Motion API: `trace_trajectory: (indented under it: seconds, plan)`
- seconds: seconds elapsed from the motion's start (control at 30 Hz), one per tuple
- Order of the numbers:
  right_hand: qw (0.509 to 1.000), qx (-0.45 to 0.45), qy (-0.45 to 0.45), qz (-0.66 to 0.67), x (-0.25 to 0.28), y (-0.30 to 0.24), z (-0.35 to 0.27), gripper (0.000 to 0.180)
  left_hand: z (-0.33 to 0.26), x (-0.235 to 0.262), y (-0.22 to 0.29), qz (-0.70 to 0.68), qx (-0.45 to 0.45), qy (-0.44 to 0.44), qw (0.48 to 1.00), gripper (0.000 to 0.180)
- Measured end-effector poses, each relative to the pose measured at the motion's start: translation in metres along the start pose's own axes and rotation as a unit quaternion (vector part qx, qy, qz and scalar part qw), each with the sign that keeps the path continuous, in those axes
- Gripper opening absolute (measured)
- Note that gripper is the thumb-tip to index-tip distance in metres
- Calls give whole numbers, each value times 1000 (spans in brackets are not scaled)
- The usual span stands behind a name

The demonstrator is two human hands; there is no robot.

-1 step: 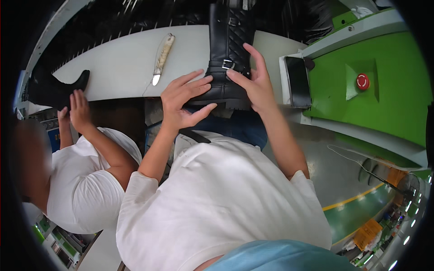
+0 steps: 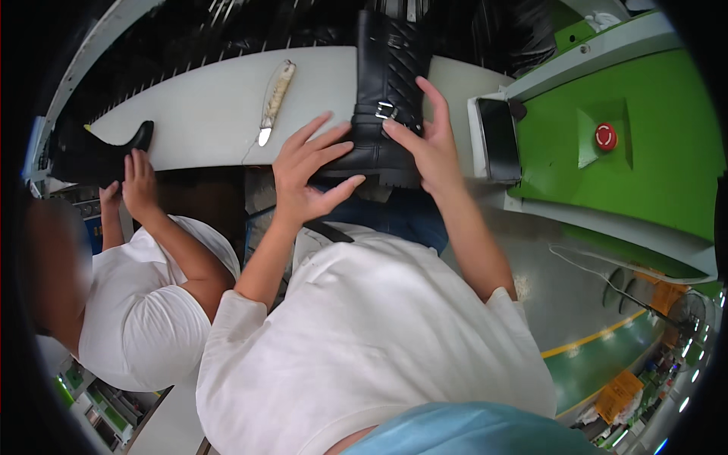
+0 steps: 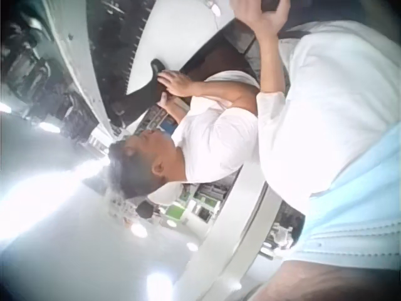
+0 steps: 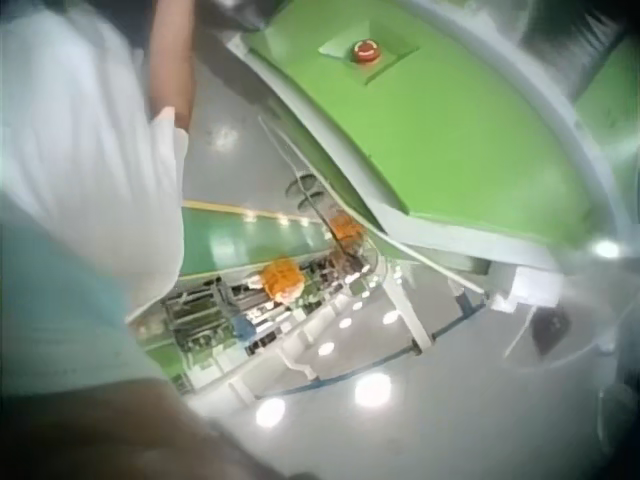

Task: The person inspects black leather boots on a factory assembly line. They rotate the boot to examine the sole, heel, and upper, and use a small tool to check the stitching or seams. The person then places the boot on the conveyor belt and picks up another one to repeat the process.

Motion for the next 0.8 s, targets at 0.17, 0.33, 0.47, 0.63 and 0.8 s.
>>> trace_trajectory:
  seconds: [0.17, 0.33, 0.47, 0.63, 0.8]
  plan:
    - [969, 228, 98, 8, -21, -78, -28, 112, -28, 19, 20, -96, 156, 84, 979, 110]
    - [793, 472, 59, -380, -94, -127, -66, 89, 16, 22, 54, -280, 51, 143, 948, 134]
    - [814, 434, -54, -383, -108, -94, -68, 74, 46, 36, 16, -367, 154, 269, 877, 50]
    - [978, 172, -117, -5, -81, -76, -15, 32, 64, 56, 27, -263, 94, 231, 932, 31]
    - [972, 205, -111, -17, -113, -121, 4, 37, 73, 59, 43, -196, 66, 211, 955, 39]
Point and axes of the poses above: each hand's wrist, its own z-axis towards the middle knuckle, its own x-axis out of the back of the hand, y = z × x, the point moved 9 cm from there along z, towards the middle knuckle, and after that the axes turned 1 degree about x, right-handed, at the moved point
